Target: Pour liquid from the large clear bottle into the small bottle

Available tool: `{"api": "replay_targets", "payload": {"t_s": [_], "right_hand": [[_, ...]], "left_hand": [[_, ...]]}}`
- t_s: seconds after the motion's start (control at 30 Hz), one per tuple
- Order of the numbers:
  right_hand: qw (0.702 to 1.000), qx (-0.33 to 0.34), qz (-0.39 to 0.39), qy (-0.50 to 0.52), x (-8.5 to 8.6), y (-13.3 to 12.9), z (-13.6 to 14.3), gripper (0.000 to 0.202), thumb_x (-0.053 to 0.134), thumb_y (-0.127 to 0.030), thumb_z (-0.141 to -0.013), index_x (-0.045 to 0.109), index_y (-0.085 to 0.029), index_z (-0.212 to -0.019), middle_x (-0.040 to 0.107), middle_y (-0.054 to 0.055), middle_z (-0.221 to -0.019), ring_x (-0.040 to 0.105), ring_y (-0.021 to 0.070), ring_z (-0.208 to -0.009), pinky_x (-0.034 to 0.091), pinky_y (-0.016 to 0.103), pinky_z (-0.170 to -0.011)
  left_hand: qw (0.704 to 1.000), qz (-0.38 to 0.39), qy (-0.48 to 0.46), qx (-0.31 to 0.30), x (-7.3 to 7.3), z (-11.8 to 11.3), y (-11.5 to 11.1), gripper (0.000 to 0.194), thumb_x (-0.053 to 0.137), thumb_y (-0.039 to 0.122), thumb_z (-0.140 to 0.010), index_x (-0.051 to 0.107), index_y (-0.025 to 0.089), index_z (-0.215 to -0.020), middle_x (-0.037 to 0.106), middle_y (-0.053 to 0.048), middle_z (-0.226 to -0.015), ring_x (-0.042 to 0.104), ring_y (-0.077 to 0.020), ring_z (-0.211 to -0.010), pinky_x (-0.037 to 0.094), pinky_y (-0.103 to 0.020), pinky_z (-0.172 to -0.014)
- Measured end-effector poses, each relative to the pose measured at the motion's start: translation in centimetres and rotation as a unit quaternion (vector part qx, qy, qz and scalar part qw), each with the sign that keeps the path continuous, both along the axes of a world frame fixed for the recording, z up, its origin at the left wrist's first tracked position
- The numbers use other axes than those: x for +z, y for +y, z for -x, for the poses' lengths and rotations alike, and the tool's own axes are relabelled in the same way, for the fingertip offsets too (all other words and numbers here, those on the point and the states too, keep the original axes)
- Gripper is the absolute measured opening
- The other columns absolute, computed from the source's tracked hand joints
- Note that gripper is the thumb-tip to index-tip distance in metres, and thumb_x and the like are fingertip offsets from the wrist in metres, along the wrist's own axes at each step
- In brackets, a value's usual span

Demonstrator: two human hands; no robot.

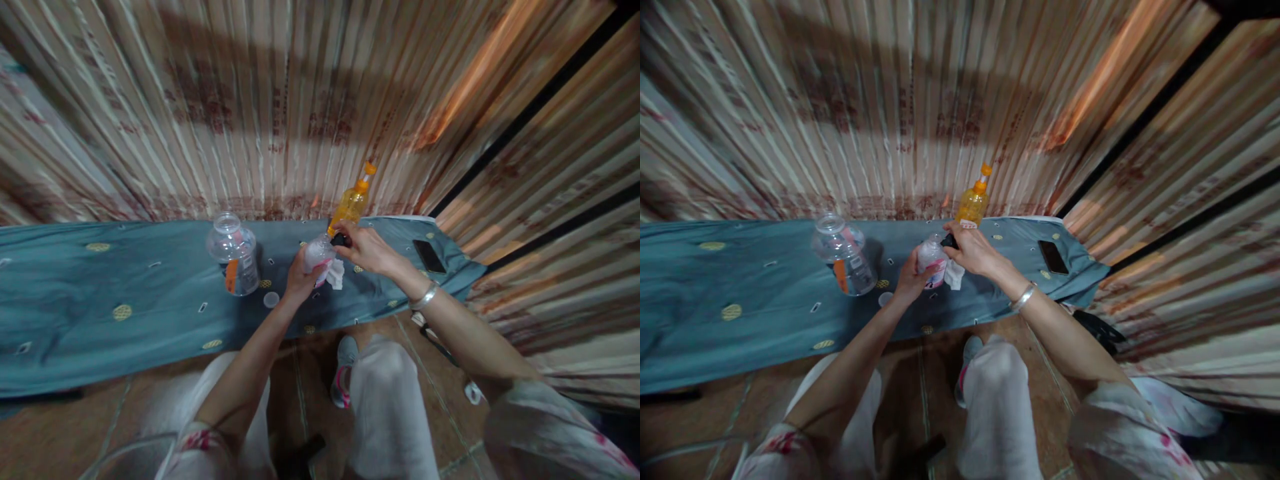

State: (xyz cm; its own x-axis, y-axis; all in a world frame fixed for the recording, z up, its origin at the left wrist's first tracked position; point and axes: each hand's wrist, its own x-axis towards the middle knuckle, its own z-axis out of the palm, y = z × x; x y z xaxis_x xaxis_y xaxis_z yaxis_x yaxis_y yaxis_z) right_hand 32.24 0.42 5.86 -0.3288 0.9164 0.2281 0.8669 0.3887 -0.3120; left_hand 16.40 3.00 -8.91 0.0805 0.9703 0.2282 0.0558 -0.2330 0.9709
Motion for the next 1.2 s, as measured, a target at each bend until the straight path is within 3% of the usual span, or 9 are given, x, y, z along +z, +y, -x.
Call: {"api": "replay_targets", "payload": {"t_s": [0.13,0.43,0.73,1.2], "right_hand": [[0.993,0.009,0.023,-0.112,1.9,0.3,0.3,0.040,0.064,-0.022,-0.087,0.057,-0.009,-0.125,0.072,0.015,-0.111,0.067,0.0243,-0.095,0.047,0.031,-0.080],[0.952,0.086,0.065,-0.287,4.8,2.3,2.3,0.029,0.056,-0.017,-0.088,0.067,-0.014,-0.114,0.074,0.012,-0.108,0.067,0.0242,-0.102,0.045,0.029,-0.081],[0.900,0.120,0.095,-0.408,5.8,3.6,4.7,0.028,0.057,-0.017,-0.086,0.068,-0.012,-0.112,0.073,0.015,-0.105,0.068,0.0261,-0.099,0.046,0.030,-0.075],[0.889,0.096,0.123,-0.430,6.0,3.6,5.8,0.029,0.059,-0.021,-0.089,0.069,-0.010,-0.114,0.073,0.018,-0.109,0.069,0.0276,-0.104,0.049,0.031,-0.079]], "left_hand": [[1.000,-0.009,-0.005,0.006,-0.1,-0.1,0.1,0.063,0.077,0.039,-0.069,0.057,0.015,-0.124,0.069,-0.011,-0.116,0.065,-0.0269,-0.107,0.050,-0.040,-0.095],[1.000,-0.025,-0.008,0.013,-0.1,-0.4,-0.3,0.057,0.076,0.037,-0.071,0.057,0.020,-0.122,0.069,-0.008,-0.116,0.064,-0.0245,-0.105,0.050,-0.038,-0.094],[0.999,-0.037,-0.007,0.014,-0.6,-0.5,0.0,0.061,0.076,0.041,-0.071,0.055,0.017,-0.123,0.068,-0.011,-0.114,0.064,-0.0255,-0.104,0.050,-0.039,-0.093],[0.999,-0.040,-0.005,0.012,-0.4,-0.6,-0.4,0.059,0.073,0.045,-0.074,0.056,0.017,-0.123,0.069,-0.011,-0.112,0.065,-0.0247,-0.099,0.052,-0.038,-0.087]]}}
